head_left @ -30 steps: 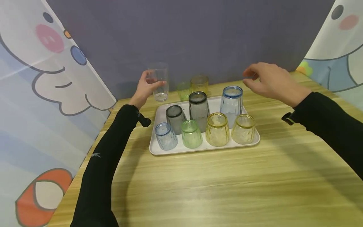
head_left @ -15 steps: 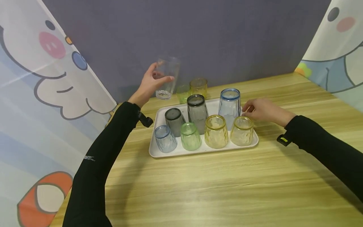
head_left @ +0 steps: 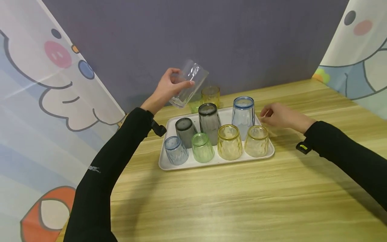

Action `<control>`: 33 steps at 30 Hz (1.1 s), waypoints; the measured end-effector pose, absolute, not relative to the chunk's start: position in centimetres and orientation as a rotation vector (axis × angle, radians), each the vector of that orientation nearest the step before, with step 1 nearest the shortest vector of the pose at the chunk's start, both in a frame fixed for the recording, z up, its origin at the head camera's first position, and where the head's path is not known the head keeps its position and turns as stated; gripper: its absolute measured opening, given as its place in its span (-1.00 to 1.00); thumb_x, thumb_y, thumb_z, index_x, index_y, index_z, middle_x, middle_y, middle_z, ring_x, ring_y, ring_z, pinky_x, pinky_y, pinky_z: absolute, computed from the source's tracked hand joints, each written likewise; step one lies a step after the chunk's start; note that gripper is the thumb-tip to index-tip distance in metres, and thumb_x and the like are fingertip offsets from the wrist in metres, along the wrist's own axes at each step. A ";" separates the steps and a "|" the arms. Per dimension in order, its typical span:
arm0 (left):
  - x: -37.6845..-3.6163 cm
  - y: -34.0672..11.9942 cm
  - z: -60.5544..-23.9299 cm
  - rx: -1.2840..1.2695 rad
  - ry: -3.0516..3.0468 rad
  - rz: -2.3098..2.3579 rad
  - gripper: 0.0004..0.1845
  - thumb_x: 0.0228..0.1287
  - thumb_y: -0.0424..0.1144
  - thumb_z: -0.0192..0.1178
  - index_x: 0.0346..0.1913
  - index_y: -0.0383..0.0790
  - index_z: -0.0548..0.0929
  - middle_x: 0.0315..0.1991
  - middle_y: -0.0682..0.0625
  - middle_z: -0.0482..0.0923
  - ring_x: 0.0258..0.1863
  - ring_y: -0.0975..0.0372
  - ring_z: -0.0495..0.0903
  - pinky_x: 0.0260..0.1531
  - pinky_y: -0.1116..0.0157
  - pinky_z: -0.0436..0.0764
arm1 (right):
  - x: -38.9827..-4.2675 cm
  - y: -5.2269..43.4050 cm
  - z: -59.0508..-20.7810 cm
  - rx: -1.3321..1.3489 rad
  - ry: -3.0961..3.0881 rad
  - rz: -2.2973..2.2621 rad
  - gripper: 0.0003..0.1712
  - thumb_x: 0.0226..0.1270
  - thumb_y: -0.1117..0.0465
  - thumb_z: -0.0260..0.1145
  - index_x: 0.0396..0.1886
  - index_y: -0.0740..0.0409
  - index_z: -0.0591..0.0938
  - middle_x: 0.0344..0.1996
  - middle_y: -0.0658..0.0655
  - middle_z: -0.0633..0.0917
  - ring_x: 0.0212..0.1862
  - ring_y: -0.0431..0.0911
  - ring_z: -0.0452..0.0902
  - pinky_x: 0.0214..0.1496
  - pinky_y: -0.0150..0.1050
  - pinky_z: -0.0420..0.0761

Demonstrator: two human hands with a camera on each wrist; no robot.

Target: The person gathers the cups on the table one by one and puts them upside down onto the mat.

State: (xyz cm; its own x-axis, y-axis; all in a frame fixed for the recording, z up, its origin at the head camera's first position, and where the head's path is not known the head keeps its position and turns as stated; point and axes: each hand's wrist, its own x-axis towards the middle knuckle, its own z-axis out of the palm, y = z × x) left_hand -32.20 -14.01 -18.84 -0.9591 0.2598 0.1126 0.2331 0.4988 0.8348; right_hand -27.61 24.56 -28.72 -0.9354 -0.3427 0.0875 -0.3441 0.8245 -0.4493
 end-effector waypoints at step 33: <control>-30.3 -10.8 -15.8 0.452 2.691 1.303 -0.30 0.41 -0.08 0.13 0.51 -0.03 0.11 -0.24 0.01 0.47 -0.37 0.23 0.39 -0.22 0.27 0.41 | -28.7 8.3 -17.7 1.191 -2.048 -0.209 -0.12 0.01 -0.08 0.65 0.26 0.17 0.48 0.16 0.26 0.62 0.24 0.18 0.53 0.31 0.08 0.48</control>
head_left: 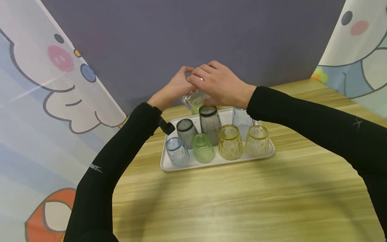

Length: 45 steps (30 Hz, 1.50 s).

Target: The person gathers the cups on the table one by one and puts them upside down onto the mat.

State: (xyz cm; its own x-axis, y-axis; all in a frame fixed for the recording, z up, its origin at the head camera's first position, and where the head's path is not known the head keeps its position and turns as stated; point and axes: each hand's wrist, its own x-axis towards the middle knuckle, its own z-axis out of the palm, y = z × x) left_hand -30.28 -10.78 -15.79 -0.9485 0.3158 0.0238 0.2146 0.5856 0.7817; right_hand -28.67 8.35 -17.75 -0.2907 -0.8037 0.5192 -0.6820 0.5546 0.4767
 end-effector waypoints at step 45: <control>-33.4 -23.4 -28.8 0.082 2.611 0.788 -0.49 0.54 -0.12 0.07 0.37 -0.36 0.36 -0.28 -0.06 0.41 -0.23 0.07 0.40 -0.07 0.14 0.41 | -32.0 17.8 -17.3 0.548 -2.698 0.864 0.14 0.30 -0.08 0.39 0.62 0.22 -0.06 0.45 0.41 0.29 0.37 0.28 0.30 0.39 0.21 0.34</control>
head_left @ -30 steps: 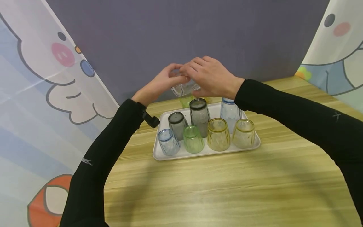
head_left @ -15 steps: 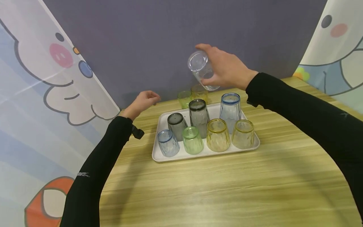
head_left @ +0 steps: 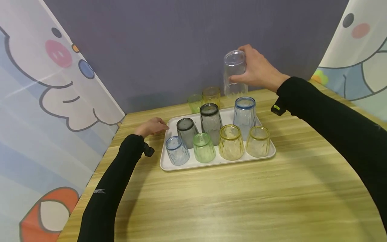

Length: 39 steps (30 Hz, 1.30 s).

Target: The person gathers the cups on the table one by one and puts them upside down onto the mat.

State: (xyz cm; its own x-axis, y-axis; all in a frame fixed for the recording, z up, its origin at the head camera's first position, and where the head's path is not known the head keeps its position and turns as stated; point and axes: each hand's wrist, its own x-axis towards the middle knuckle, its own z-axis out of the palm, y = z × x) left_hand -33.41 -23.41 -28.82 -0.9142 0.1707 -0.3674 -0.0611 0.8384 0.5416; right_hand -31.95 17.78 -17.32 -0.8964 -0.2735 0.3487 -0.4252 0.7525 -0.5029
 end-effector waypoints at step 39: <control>-33.2 -23.7 -30.5 0.033 2.595 0.964 -0.38 0.47 -0.10 0.15 0.41 -0.38 0.27 -0.43 0.00 0.44 -0.50 0.23 0.38 -0.38 0.30 0.36 | -36.0 17.8 -19.4 0.771 -3.254 0.459 -0.12 0.41 0.20 0.34 0.54 0.26 0.07 0.55 0.49 0.10 0.52 0.41 0.10 0.41 0.27 0.31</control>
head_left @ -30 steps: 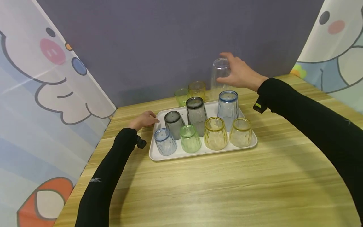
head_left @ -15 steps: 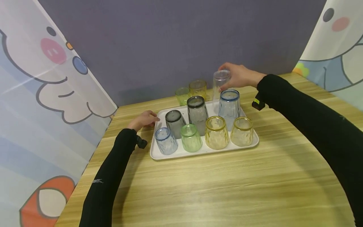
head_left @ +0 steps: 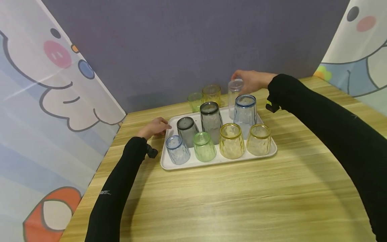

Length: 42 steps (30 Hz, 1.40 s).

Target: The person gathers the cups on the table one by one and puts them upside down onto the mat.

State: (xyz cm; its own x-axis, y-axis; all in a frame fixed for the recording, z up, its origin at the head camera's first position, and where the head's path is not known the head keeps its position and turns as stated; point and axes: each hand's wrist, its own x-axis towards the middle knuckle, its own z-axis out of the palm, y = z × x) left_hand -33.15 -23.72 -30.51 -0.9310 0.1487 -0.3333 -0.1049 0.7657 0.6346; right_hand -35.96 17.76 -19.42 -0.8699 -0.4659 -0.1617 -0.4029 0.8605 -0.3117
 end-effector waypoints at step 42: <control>-43.5 -19.6 -31.2 0.442 2.786 0.881 -0.14 0.42 0.05 0.23 0.59 -0.18 0.07 0.56 -0.31 0.11 0.53 -0.15 0.19 0.38 -0.13 0.40 | -25.3 25.7 -28.5 -0.476 2.769 -0.797 -0.51 0.39 0.31 0.16 0.25 0.48 0.48 -0.19 0.28 0.67 -0.33 -0.08 0.66 -0.32 -0.28 0.61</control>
State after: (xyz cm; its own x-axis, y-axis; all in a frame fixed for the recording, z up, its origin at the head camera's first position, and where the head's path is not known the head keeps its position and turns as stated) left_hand -43.46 -19.64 -31.23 -0.9383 0.3347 -0.0867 0.2240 0.7793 0.5852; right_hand -25.30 25.68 -28.46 -0.9231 -0.3651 -0.1205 -0.2451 0.8003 -0.5472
